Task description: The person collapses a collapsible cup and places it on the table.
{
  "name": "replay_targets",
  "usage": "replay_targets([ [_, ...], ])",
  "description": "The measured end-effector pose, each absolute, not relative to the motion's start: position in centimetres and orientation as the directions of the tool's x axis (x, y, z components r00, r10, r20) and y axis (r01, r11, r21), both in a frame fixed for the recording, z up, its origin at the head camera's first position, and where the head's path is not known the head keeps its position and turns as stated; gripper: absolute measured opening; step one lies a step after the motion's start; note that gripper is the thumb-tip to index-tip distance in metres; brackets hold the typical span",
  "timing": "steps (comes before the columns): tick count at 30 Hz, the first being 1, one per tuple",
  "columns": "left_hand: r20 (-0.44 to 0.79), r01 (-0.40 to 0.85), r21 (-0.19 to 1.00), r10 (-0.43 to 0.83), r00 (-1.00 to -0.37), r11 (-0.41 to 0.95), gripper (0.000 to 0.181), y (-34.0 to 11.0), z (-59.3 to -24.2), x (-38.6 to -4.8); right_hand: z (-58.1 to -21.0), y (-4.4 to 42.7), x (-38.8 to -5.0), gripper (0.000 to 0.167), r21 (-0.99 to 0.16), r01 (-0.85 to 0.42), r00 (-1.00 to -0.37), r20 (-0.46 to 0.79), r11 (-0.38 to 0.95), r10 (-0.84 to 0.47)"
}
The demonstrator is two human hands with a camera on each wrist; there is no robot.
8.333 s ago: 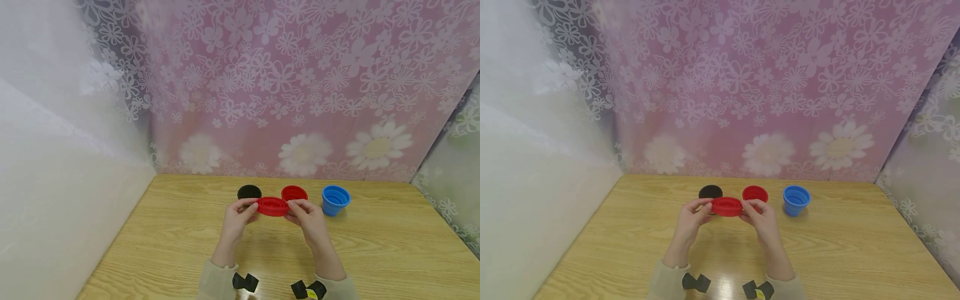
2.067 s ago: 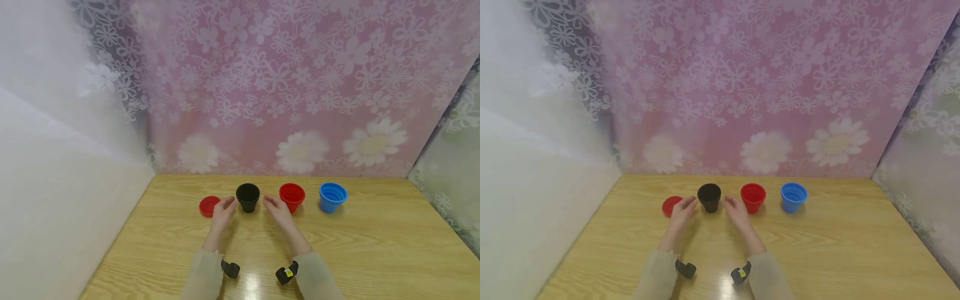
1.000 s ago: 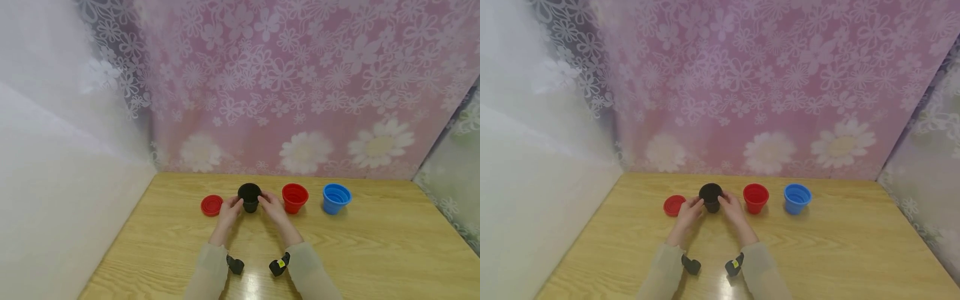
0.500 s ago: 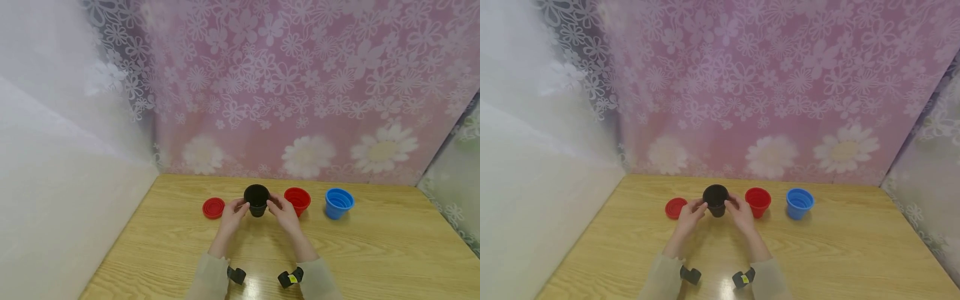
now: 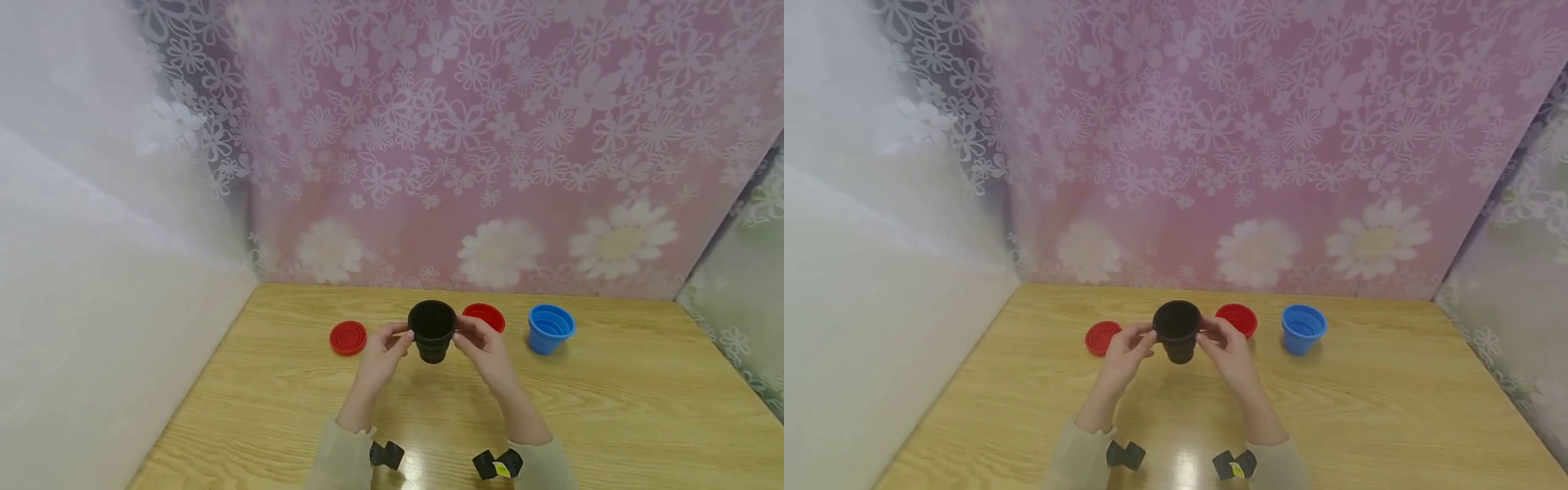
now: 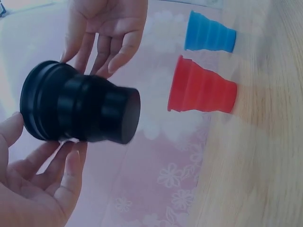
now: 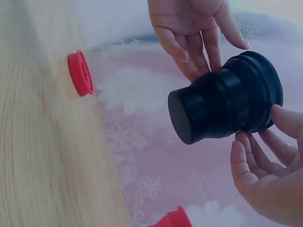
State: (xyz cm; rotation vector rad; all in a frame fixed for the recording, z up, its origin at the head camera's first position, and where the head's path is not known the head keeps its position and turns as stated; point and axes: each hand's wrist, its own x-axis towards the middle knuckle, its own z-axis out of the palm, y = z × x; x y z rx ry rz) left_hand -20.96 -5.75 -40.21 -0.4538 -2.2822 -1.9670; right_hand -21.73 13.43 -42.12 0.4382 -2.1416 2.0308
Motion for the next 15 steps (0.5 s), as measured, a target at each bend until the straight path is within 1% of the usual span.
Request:
replay_targets([
  [5,0.289,0.311,0.945,0.185,-0.939,0.101,0.025,-5.63,-40.06,-20.77,-41.70,14.04,-21.26,0.036,-0.955,-0.295,-0.951,0.289,0.038,-0.112],
  [11,0.324,0.326,0.945,0.172,-0.930,-0.016,0.015,-5.35,-40.58,-21.01,-41.66,14.37,-20.80,0.042,-0.965,-0.259,-0.959,0.253,0.031,-0.131],
  [13,0.338,0.337,0.941,0.188,-0.922,-0.039,0.010,-5.24,-40.74,-21.12,-41.67,14.44,-20.75,0.041,-0.967,-0.252,-0.961,0.247,0.031,-0.122],
  [15,0.346,0.343,0.938,0.205,-0.915,-0.050,0.009,-5.09,-40.74,-21.13,-41.64,14.50,-20.74,0.039,-0.969,-0.243,-0.965,0.237,0.036,-0.113],
])
